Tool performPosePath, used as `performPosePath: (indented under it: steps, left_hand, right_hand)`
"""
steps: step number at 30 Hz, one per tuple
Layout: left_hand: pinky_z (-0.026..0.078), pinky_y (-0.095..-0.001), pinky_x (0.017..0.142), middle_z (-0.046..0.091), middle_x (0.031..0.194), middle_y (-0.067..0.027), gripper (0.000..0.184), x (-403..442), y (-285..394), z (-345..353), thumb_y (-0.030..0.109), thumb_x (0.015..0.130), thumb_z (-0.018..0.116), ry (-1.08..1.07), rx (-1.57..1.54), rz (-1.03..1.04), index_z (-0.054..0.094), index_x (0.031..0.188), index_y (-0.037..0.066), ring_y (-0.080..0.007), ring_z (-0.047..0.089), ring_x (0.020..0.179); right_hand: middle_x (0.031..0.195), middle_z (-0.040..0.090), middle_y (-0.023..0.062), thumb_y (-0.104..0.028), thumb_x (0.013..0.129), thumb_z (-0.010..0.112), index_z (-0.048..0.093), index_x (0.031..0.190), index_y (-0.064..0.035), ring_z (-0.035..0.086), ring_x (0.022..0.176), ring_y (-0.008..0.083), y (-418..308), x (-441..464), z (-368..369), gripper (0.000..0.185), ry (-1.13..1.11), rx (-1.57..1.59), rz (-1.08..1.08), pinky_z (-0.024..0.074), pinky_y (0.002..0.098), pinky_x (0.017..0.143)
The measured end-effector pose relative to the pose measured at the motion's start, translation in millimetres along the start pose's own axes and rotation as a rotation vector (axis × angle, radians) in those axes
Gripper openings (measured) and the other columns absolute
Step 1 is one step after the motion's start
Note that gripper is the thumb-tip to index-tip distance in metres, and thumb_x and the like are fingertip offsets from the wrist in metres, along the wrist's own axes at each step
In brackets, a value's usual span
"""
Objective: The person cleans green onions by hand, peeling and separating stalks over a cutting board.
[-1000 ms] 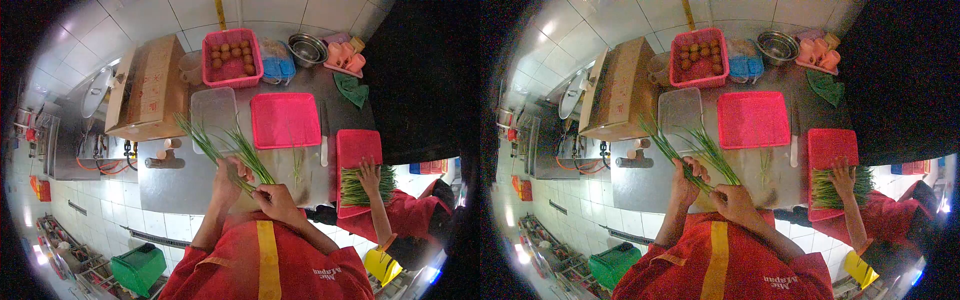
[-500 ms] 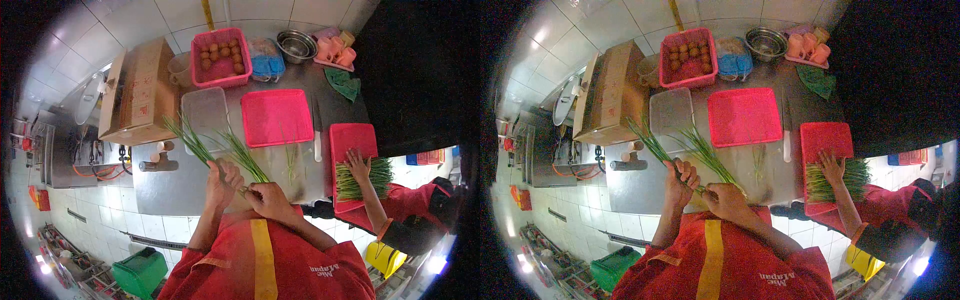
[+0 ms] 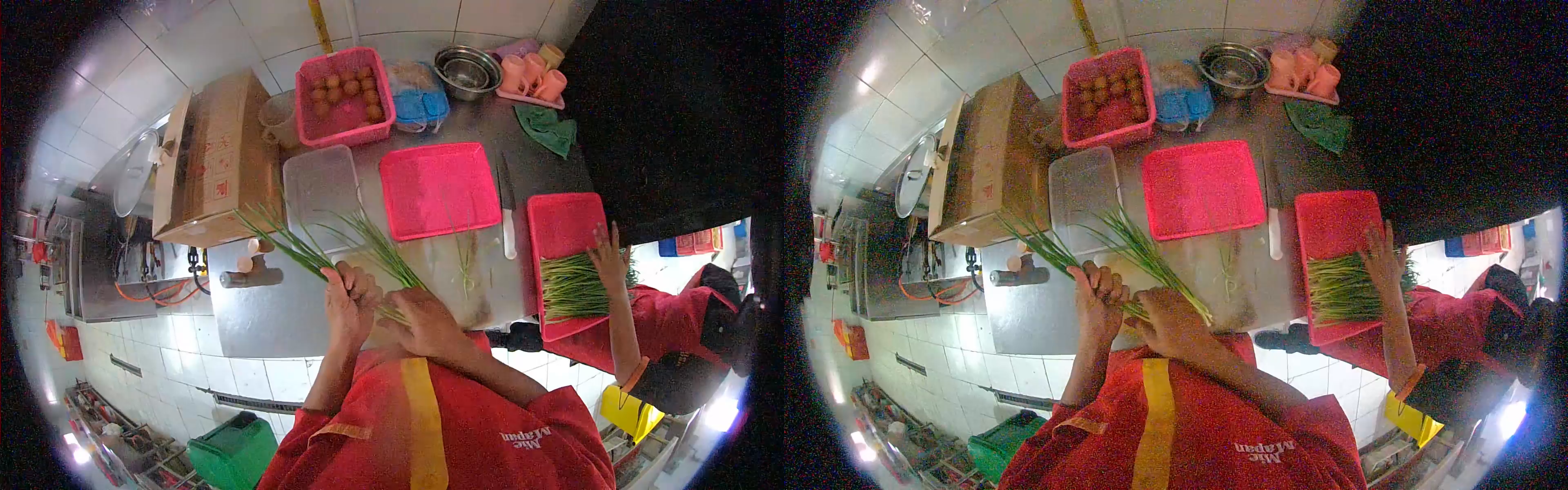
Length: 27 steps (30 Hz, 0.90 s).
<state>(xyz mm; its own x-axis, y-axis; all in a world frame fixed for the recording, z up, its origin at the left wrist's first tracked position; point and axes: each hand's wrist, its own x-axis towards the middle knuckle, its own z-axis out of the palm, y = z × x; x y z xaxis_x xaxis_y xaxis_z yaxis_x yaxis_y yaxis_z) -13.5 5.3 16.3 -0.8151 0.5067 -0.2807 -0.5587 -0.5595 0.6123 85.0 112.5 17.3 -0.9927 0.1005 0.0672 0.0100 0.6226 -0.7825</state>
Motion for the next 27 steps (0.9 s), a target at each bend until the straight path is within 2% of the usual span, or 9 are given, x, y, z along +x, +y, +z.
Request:
performPosePath:
  steps: [4,6,10,12,16,19,21,25,27]
  left_hand:
    - [0.022,-0.0262,0.048,0.023,0.058,0.0037,0.050,-5,0,4,0.059,0.087,0.041,0.019,-0.016,-0.029,0.032,0.069,0.014,-0.0101,0.022,0.050]
    - [0.025,-0.0266,0.045,0.025,0.057,0.0029,0.047,-5,-3,-1,0.056,0.090,0.041,0.019,-0.021,-0.041,0.033,0.070,0.013,-0.0103,0.026,0.048]
    - [0.027,-0.0273,0.042,0.026,0.054,0.0018,0.044,-10,-5,8,0.049,0.094,0.039,0.062,0.091,0.020,0.034,0.069,0.013,-0.0108,0.026,0.043]
    - [0.026,-0.0266,0.041,0.025,0.053,0.0021,0.044,-9,-5,6,0.049,0.094,0.039,0.046,0.075,-0.007,0.034,0.069,0.013,-0.0103,0.025,0.043]
    - [0.021,-0.0257,0.040,0.021,0.051,0.0034,0.045,-9,-4,7,0.047,0.094,0.041,0.076,0.040,-0.030,0.031,0.065,0.014,-0.0087,0.019,0.042]
    - [0.018,-0.0254,0.038,0.020,0.050,0.0044,0.047,-8,-3,7,0.049,0.094,0.040,0.122,0.048,-0.027,0.029,0.063,0.016,-0.0083,0.017,0.042]
    - [0.018,-0.0251,0.037,0.019,0.049,0.0052,0.048,-8,-3,7,0.051,0.093,0.041,0.151,0.070,-0.023,0.028,0.061,0.018,-0.0080,0.018,0.041]
    - [0.017,-0.0270,0.042,0.018,0.052,0.0040,0.048,-8,-3,7,0.050,0.094,0.037,0.156,0.010,-0.045,0.028,0.063,0.015,-0.0089,0.015,0.044]
    - [0.017,-0.0269,0.042,0.018,0.052,0.0039,0.048,-8,-3,7,0.050,0.095,0.037,0.164,0.005,-0.051,0.029,0.064,0.014,-0.0091,0.016,0.044]
  right_hand:
    - [0.098,0.055,0.0230,-0.025,0.078,0.063,0.050,0.105,0.0014,0.053,0.093,0.0412,13,-4,18,0.039,-0.089,0.024,0.107,0.0442,0.0445,0.080]
    - [0.094,0.055,0.0237,-0.015,0.078,0.057,0.050,0.105,0.0014,0.053,0.091,0.0425,19,-2,26,0.033,-0.251,0.029,0.074,0.0443,0.0454,0.080]
    - [0.094,0.055,0.0224,-0.009,0.077,0.051,0.050,0.105,0.0004,0.053,0.090,0.0418,15,-5,29,0.030,-0.122,0.142,0.036,0.0447,0.0460,0.078]
    - [0.100,0.055,0.0233,-0.009,0.075,0.051,0.049,0.105,-0.0003,0.054,0.094,0.0411,9,-5,20,0.032,-0.220,0.093,0.037,0.0466,0.0467,0.080]
    - [0.100,0.055,0.0224,-0.009,0.075,0.051,0.049,0.106,-0.0013,0.054,0.094,0.0399,8,-4,22,0.032,-0.158,0.055,-0.020,0.0467,0.0472,0.080]
    - [0.103,0.055,0.0217,-0.011,0.076,0.053,0.049,0.109,-0.0024,0.054,0.095,0.0394,5,-3,20,0.035,-0.280,0.090,0.072,0.0474,0.0464,0.079]
    - [0.090,0.053,0.0208,-0.006,0.079,0.046,0.048,0.094,0.0011,0.054,0.084,0.0401,3,-7,21,0.017,-0.166,0.155,0.088,0.0461,0.0454,0.071]
    - [0.088,0.053,0.0218,-0.006,0.079,0.046,0.046,0.095,0.0018,0.055,0.082,0.0406,0,-8,17,0.018,-0.093,0.137,-0.031,0.0454,0.0466,0.069]
    - [0.102,0.055,0.0230,-0.012,0.079,0.051,0.045,0.103,-0.0009,0.056,0.092,0.0405,7,-6,22,0.027,-0.168,0.128,-0.015,0.0478,0.0479,0.075]
